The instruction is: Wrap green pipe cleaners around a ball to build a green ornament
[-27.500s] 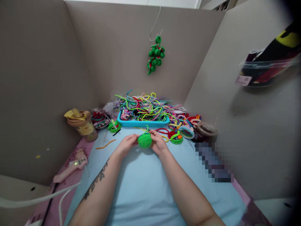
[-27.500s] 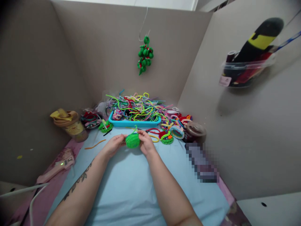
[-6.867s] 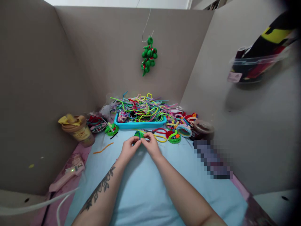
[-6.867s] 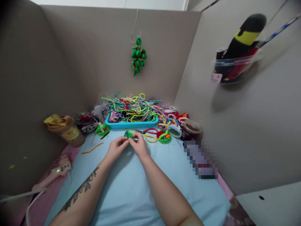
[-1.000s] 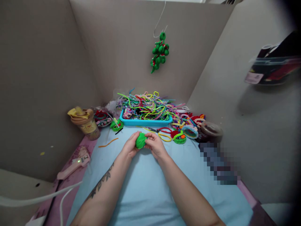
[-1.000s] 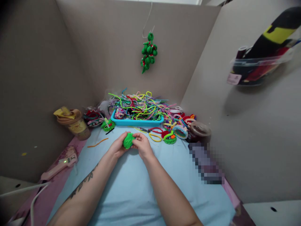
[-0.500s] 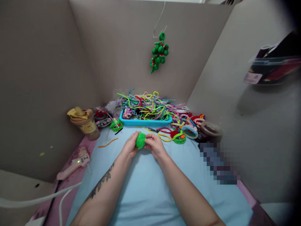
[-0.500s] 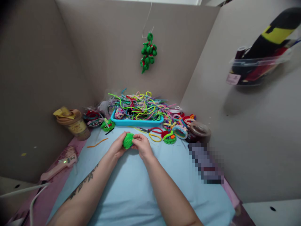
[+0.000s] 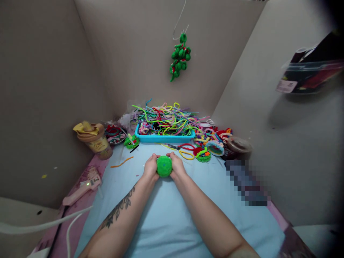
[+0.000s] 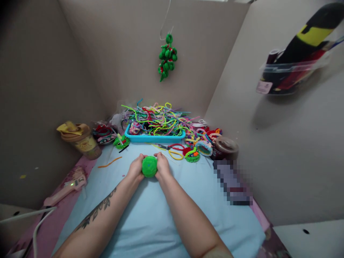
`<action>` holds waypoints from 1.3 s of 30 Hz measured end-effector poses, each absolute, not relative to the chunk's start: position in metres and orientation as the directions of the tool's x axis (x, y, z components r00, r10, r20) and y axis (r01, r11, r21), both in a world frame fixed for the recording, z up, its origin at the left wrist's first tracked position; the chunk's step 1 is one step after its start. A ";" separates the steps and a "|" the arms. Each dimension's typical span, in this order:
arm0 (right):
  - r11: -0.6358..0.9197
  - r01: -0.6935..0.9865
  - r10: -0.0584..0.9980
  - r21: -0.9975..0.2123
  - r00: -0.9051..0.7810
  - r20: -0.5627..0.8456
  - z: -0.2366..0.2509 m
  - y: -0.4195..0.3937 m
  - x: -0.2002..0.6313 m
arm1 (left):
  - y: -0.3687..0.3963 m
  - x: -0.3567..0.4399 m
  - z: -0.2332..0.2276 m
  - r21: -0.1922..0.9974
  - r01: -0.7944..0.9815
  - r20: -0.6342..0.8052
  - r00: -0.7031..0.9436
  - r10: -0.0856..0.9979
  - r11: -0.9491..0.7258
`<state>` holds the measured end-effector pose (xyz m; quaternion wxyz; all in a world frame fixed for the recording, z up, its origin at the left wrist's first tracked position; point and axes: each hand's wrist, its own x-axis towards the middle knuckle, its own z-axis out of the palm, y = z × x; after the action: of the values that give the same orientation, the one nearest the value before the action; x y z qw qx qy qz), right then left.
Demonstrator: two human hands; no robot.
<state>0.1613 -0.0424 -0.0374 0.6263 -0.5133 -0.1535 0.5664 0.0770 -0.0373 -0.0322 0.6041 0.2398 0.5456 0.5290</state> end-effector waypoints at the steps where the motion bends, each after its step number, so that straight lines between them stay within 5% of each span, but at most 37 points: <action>1: -0.157 -0.498 0.878 -0.853 0.324 -0.351 -0.039 -0.042 0.162 | -0.035 0.075 -0.033 0.878 -0.349 -0.402 -0.168 0.900 0.327; 4: -0.044 -0.187 0.930 -0.981 0.352 -0.108 -0.041 -0.040 0.169 | -0.025 0.058 -0.030 0.920 -0.229 -0.364 -0.199 0.910 0.318; 8: 0.098 0.103 0.970 -0.990 0.211 0.118 -0.042 -0.038 0.183 | -0.015 0.025 -0.018 0.972 0.016 -0.229 -0.186 0.955 0.236; 10: 0.149 0.192 0.982 -0.970 0.082 0.168 -0.042 -0.039 0.189 | -0.012 0.011 -0.012 0.876 0.482 0.039 -0.066 0.997 -0.002; 12: 0.233 0.333 0.972 -0.913 -0.061 0.226 -0.042 -0.041 0.193 | -0.010 0.001 -0.010 0.738 0.648 0.118 0.152 0.981 -0.189; 18: 0.334 0.648 0.943 -0.684 -0.226 0.246 -0.045 -0.045 0.188 | -0.013 -0.008 -0.019 0.693 0.539 0.098 0.587 0.804 -0.478; 39: 0.459 0.624 0.883 -0.633 -0.397 0.249 -0.053 -0.035 0.197 | -0.009 -0.009 -0.023 0.557 0.623 0.145 0.578 0.803 -0.549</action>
<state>0.1966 -0.0349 -0.0526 0.2866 -0.4682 -0.8045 0.2265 -0.0086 -0.0085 -0.0228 0.2298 0.8580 0.4155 0.1960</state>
